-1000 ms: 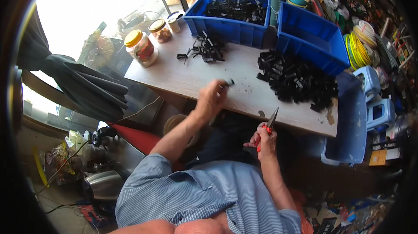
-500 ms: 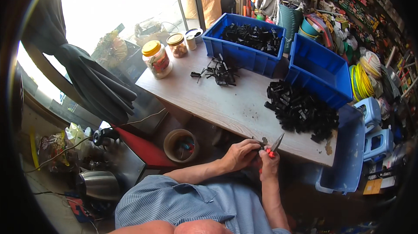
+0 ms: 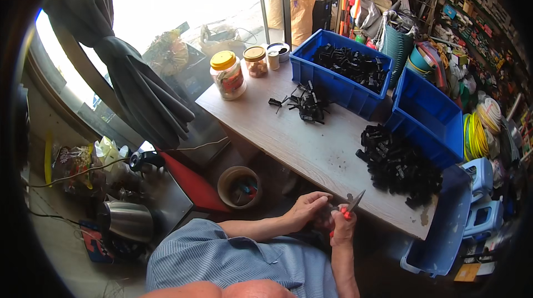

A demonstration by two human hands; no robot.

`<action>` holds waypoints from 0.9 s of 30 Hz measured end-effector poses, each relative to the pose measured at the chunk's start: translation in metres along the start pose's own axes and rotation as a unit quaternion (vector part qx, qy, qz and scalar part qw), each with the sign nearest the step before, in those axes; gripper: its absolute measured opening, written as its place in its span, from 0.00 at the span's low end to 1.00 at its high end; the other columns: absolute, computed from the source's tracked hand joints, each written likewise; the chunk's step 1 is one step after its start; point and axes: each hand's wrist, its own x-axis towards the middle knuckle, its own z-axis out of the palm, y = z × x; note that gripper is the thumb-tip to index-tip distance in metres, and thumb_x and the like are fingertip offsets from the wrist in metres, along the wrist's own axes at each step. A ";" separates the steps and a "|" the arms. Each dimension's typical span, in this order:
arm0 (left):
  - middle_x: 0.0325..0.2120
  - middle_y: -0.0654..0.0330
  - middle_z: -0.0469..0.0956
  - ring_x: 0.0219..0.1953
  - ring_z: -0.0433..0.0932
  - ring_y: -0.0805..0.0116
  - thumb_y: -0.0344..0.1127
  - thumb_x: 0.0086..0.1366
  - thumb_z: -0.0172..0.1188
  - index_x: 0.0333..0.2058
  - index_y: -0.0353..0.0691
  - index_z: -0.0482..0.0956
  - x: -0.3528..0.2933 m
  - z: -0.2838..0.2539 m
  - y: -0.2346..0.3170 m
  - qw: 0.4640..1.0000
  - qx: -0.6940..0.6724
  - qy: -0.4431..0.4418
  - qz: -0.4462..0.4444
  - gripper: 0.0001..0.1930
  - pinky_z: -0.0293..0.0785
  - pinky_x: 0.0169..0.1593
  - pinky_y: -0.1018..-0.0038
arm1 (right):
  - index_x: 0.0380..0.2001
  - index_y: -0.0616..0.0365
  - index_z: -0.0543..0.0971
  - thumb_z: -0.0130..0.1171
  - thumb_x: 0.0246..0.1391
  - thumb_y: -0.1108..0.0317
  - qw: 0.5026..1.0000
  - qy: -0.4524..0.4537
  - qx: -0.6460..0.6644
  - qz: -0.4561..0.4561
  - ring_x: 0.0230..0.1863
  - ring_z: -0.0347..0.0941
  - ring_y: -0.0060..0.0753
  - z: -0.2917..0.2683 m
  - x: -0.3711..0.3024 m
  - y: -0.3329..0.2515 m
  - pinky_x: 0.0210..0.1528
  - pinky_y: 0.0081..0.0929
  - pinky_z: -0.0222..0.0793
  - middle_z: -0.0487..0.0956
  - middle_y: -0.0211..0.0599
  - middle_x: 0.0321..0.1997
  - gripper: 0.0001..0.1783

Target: Assembling small black plastic components by hand and using clippers at a workbench.

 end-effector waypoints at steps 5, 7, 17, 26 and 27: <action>0.26 0.62 0.81 0.25 0.77 0.77 0.44 0.72 0.54 0.50 0.36 0.76 0.007 -0.008 -0.003 0.992 0.093 -0.085 -0.017 0.18 0.71 0.27 0.82 | 0.31 0.51 0.74 0.58 0.49 0.73 1.000 -0.006 -0.017 -0.013 0.21 0.66 0.16 -0.001 -0.001 0.007 0.25 0.17 0.66 0.69 0.20 0.24 0.05; 0.26 0.61 0.81 0.25 0.77 0.77 0.45 0.72 0.54 0.49 0.36 0.77 0.010 -0.008 -0.003 0.990 0.109 -0.086 -0.028 0.18 0.71 0.28 0.82 | 0.30 0.51 0.74 0.58 0.48 0.72 1.000 0.010 -0.013 0.022 0.21 0.67 0.17 0.004 -0.005 0.002 0.24 0.18 0.66 0.69 0.21 0.23 0.05; 0.21 0.57 0.78 0.25 0.79 0.66 0.41 0.66 0.59 0.35 0.36 0.79 0.019 -0.012 -0.017 0.979 -0.043 -0.037 -0.195 0.12 0.75 0.29 0.73 | 0.30 0.52 0.73 0.59 0.48 0.71 0.999 0.010 -0.029 0.028 0.19 0.68 0.22 -0.003 -0.001 0.015 0.20 0.21 0.66 0.70 0.26 0.19 0.06; 0.13 0.59 0.68 0.16 0.71 0.62 0.35 0.56 0.59 0.24 0.37 0.75 0.029 0.004 -0.025 0.964 -0.115 0.036 -0.237 0.08 0.69 0.23 0.66 | 0.27 0.52 0.70 0.58 0.48 0.72 0.995 0.063 -0.076 -0.004 0.17 0.64 0.21 0.010 -0.005 0.020 0.18 0.21 0.61 0.66 0.24 0.18 0.06; 0.11 0.60 0.65 0.14 0.69 0.62 0.33 0.56 0.59 0.21 0.38 0.72 0.028 0.006 -0.025 0.966 -0.115 0.048 -0.225 0.08 0.68 0.22 0.65 | 0.26 0.52 0.69 0.57 0.48 0.72 0.995 0.065 -0.070 -0.010 0.17 0.63 0.20 0.008 -0.007 0.024 0.18 0.21 0.61 0.66 0.24 0.18 0.06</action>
